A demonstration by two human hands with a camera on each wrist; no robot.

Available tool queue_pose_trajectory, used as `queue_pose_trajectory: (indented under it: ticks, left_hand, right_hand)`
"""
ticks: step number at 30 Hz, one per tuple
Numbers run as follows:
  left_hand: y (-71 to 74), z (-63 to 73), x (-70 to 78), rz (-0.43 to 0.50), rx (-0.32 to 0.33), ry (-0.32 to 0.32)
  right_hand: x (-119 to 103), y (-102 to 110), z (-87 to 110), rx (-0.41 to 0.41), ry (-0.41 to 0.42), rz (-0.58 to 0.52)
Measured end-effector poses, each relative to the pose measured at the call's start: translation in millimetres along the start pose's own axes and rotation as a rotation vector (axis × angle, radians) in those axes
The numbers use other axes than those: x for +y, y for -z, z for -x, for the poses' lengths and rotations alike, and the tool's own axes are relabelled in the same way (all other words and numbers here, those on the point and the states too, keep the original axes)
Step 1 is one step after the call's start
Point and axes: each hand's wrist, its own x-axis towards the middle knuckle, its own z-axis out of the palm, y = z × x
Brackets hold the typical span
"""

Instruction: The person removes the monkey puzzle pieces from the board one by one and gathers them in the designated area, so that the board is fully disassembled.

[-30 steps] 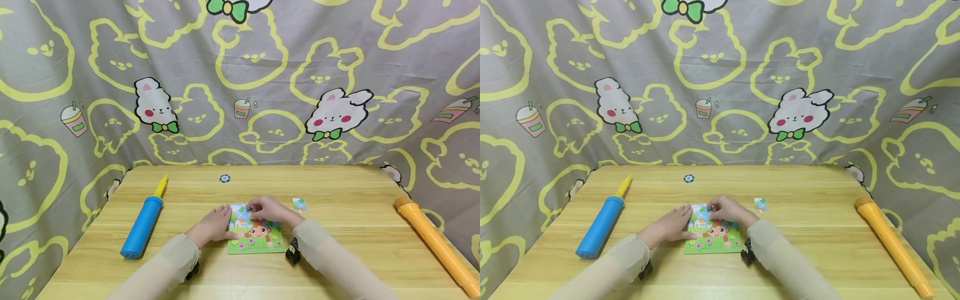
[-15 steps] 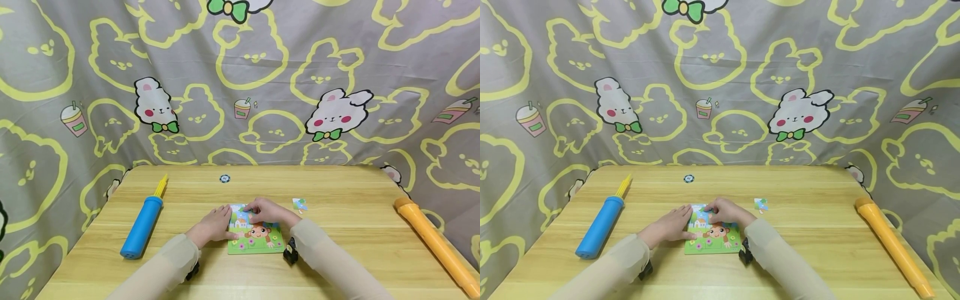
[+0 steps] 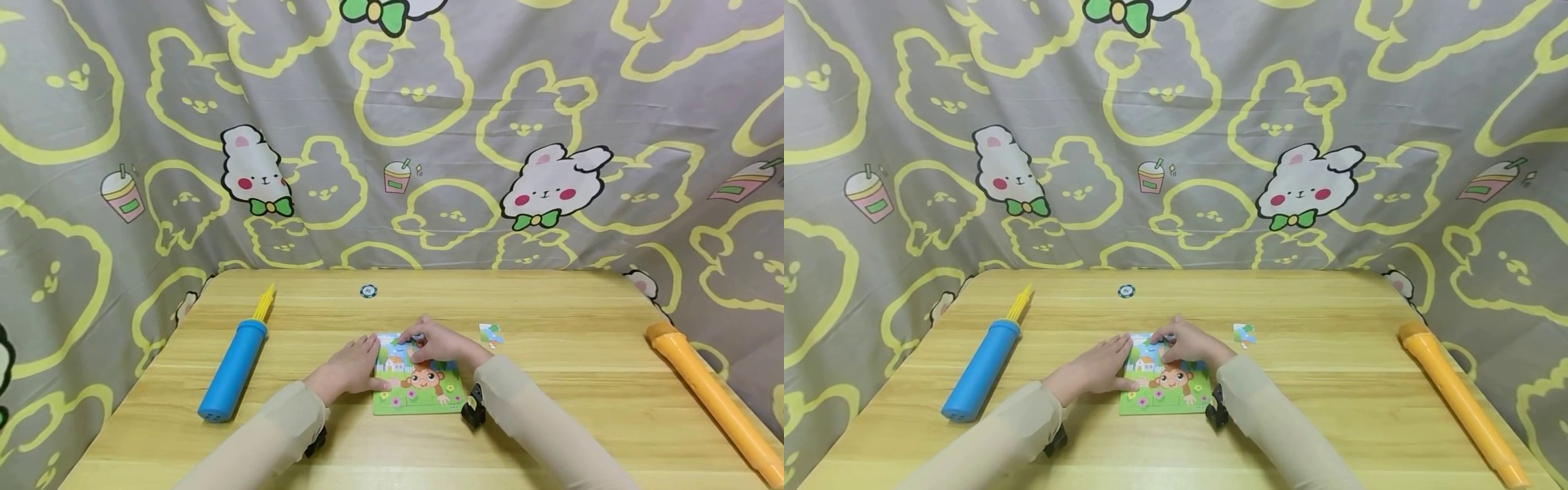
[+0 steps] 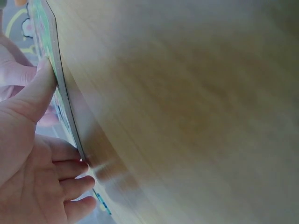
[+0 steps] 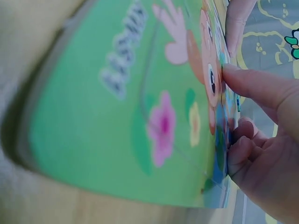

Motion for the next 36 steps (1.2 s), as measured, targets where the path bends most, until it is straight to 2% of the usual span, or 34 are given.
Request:
queue_pose_trajectory:
  ticks: [3,12,19,21,26,28,33,36]
  left_hand:
    - [0.1,-0.2,0.4,-0.007,0.007,-0.004]
    - [-0.9,0.7,0.7,-0.008,0.011,-0.001]
    - [0.6,-0.1,0.1,-0.003,0.004,0.001]
    - [1.2,0.1,0.0,0.0,0.002,0.002]
    - [2.7,0.2,0.5,0.001,-0.005,0.008]
    - [2.9,0.3,0.9,-0.001,-0.007,0.008]
    - [2.2,1.1,0.9,-0.009,-0.004,-0.001]
    - [1.2,1.1,0.2,-0.013,0.0,-0.004]
  right_hand:
    - [1,0,-0.9,0.015,-0.018,-0.013]
    - [6,1,0.9,0.051,0.034,0.055]
    - [8,4,6.6,0.079,0.069,-0.033]
    - [9,5,8.4,0.083,0.063,-0.089]
    - [8,10,13.0,0.118,-0.006,-0.311]
    - [9,14,15.1,0.146,-0.022,-0.346]
    - [13,26,24.7,0.232,-0.082,-0.279]
    - [16,36,34.9,0.256,-0.099,-0.299]
